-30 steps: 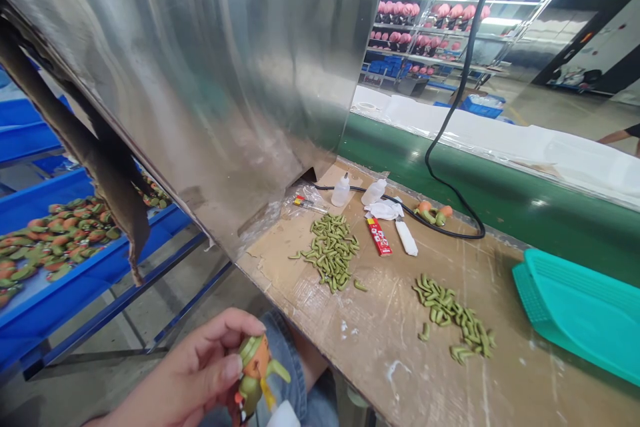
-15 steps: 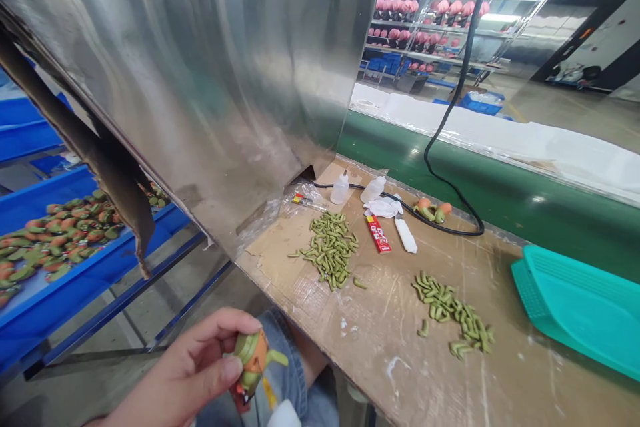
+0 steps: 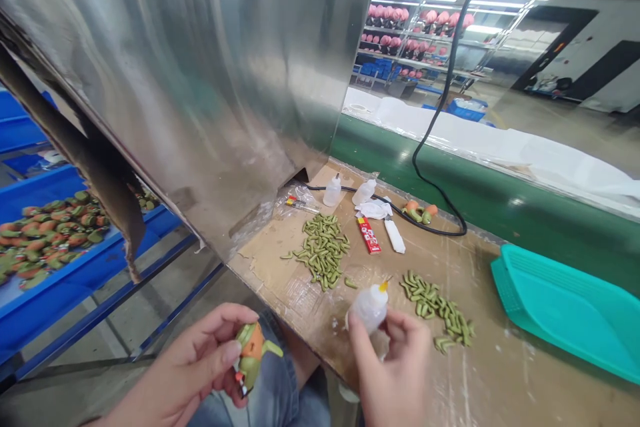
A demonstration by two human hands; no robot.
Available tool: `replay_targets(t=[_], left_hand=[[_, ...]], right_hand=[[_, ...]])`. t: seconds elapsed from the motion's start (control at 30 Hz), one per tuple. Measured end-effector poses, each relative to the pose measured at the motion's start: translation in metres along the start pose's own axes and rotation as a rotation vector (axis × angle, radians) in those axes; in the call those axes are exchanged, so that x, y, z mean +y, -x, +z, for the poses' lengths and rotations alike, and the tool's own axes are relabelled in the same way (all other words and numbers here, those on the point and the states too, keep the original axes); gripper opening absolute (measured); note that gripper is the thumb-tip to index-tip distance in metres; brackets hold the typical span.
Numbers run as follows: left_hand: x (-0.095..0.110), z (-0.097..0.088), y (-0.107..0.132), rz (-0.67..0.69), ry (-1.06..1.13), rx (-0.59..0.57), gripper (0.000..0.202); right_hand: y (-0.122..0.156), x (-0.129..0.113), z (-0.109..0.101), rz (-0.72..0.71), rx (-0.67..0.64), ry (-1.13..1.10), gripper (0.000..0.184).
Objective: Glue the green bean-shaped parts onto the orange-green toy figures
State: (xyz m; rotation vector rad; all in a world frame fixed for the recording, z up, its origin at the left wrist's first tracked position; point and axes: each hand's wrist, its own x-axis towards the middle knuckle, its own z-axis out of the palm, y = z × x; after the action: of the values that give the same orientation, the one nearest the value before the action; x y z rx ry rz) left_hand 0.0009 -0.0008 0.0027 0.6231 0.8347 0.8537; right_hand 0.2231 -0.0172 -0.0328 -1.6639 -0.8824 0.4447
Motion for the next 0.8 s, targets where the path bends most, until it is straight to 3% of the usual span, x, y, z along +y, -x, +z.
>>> replay_targets(t=[0.1,0.17,0.27,0.37,0.43,0.6,0.8], left_hand=[[0.001,-0.002,0.000,-0.012,0.002,0.008,0.025],[0.001,-0.005,-0.001,-0.011,0.000,0.021,0.025],[0.001,-0.007,-0.004,-0.013,-0.002,0.041,0.025],[0.000,-0.004,-0.007,-0.023,0.010,0.031,0.025],[0.000,-0.001,-0.008,-0.027,0.017,0.018,0.027],[0.000,-0.001,-0.007,-0.012,0.003,0.025,0.028],[-0.002,-0.007,-0.008,0.006,-0.003,0.056,0.030]], right_hand=[[-0.028,0.021,0.006,0.057,0.048,0.031,0.056],[-0.028,0.023,0.003,0.048,0.091,0.064,0.061],[-0.011,0.016,0.000,-0.142,0.210,0.262,0.048],[0.003,0.011,0.013,-0.400,0.024,0.452,0.022],[0.003,0.013,0.029,-0.424,-0.130,0.489,0.022],[-0.013,0.020,0.063,-0.375,-0.131,0.583,0.030],[-0.024,0.016,0.065,-0.395,-0.153,0.564,0.033]])
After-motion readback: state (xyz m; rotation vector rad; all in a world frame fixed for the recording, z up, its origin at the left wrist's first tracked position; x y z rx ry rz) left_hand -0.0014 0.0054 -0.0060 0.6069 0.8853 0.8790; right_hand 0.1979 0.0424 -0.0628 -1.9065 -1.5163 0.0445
